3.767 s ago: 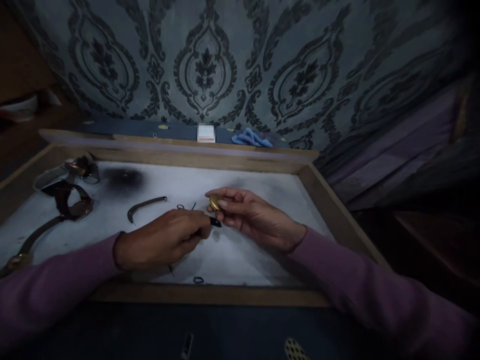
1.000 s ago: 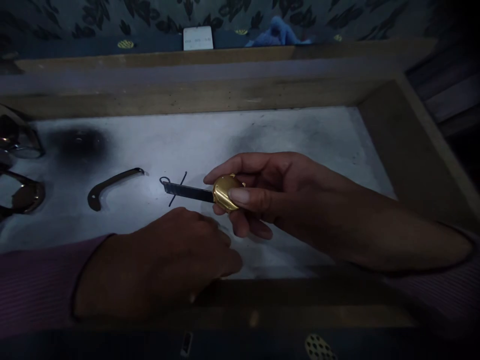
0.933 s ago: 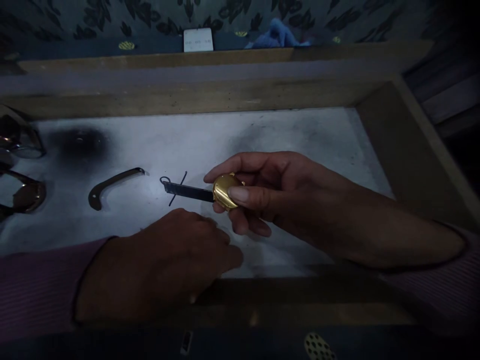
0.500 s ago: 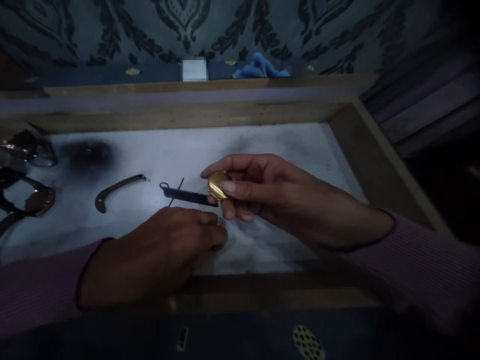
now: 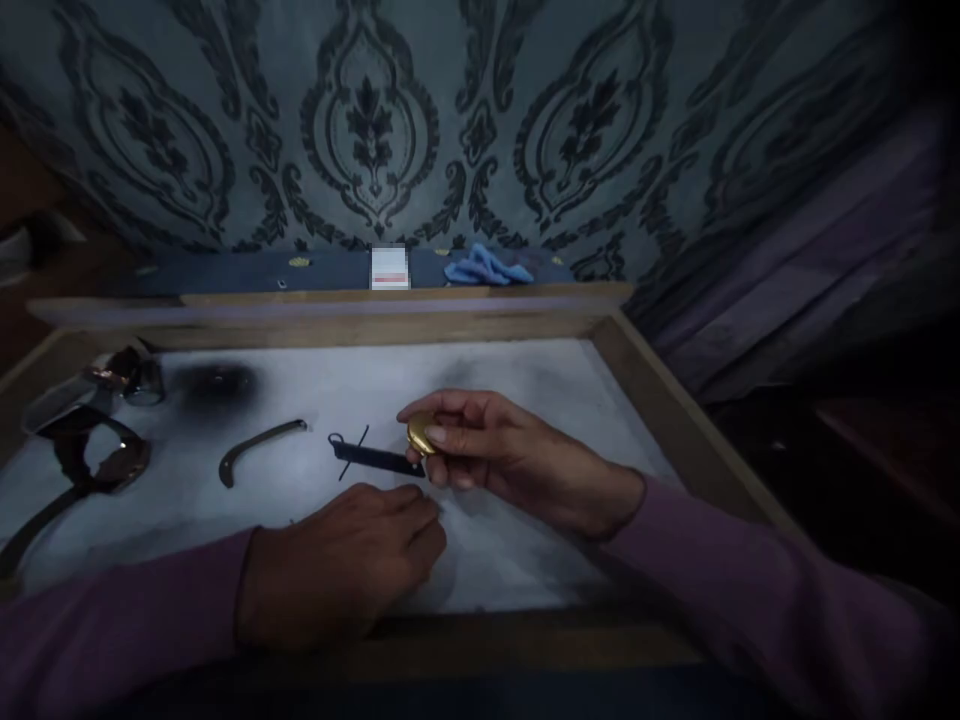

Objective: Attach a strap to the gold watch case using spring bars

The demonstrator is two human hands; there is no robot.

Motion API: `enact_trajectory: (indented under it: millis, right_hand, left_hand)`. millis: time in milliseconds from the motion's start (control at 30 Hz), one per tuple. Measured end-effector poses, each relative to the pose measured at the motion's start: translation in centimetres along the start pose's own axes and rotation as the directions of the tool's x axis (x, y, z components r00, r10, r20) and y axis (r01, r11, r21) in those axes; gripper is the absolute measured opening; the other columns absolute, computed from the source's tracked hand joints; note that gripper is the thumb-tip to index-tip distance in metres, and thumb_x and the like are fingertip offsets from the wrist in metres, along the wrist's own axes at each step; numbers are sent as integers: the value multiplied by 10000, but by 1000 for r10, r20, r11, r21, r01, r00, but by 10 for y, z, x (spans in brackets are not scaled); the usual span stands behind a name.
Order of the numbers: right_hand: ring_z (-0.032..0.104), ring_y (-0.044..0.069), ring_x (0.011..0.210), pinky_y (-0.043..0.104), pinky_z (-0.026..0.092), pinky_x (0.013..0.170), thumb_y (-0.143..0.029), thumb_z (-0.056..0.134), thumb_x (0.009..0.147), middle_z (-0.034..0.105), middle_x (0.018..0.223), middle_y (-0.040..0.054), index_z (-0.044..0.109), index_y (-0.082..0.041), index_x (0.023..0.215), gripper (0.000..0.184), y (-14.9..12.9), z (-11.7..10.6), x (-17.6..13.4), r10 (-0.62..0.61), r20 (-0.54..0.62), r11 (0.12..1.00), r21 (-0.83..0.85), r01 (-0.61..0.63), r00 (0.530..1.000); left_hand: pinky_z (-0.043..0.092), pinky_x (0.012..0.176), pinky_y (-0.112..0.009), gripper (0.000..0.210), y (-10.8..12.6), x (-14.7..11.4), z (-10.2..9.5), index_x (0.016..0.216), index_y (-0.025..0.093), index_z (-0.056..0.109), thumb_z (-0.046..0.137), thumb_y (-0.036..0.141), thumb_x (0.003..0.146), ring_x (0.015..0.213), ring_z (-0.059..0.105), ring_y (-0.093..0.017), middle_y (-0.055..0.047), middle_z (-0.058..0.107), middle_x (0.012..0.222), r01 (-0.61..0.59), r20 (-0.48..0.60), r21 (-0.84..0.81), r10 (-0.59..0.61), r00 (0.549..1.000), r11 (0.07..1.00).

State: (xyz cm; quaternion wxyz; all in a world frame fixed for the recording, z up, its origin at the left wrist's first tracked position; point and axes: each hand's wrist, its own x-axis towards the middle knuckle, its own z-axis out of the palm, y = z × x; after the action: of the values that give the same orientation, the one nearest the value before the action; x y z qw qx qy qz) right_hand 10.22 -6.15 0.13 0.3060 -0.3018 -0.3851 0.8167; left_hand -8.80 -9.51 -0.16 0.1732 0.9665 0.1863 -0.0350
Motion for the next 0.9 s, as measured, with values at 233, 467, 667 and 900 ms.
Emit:
enact_trajectory:
  millis: [233, 467, 667, 900]
  right_hand:
    - [596, 66, 657, 151, 418, 561, -227, 758, 775, 672, 835, 37, 665, -136, 989, 251, -1, 4, 3, -2, -49, 995, 98, 7, 999]
    - [622, 62, 687, 138, 455, 617, -222, 777, 765, 680, 854, 42, 635, -142, 878, 198, 1, 5, 5, -27, 17, 990, 142, 24, 999]
    - [681, 85, 723, 167, 505, 680, -206, 799, 738, 651, 860, 0, 616, -157, 894, 245, 2, 7, 5, -67, 2, 994, 86, 67, 998]
    - [713, 123, 712, 169, 519, 584, -221, 781, 755, 686, 796, 5, 601, -158, 895, 237, 7, 11, 7, -159, 51, 986, -48, 162, 986]
  left_hand:
    - [407, 603, -236, 138, -4, -17, -9, 807, 201, 463, 410, 111, 897, 667, 505, -129, 10, 580, 776, 124, -241, -376, -226, 944, 918]
    - [449, 713, -224, 119, -15, -29, -24, 914, 216, 616, 518, 150, 899, 767, 574, -122, 12, 654, 847, 40, -359, -597, -311, 880, 801]
    - [409, 556, -182, 71, -16, -28, -40, 792, 160, 610, 575, 189, 847, 607, 512, -88, 29, 591, 679, 87, -176, -883, -498, 849, 461]
    - [411, 472, -197, 271, -22, -23, -37, 741, 146, 572, 700, 384, 768, 526, 518, -97, 3, 606, 624, -91, -190, -978, -623, 759, 187]
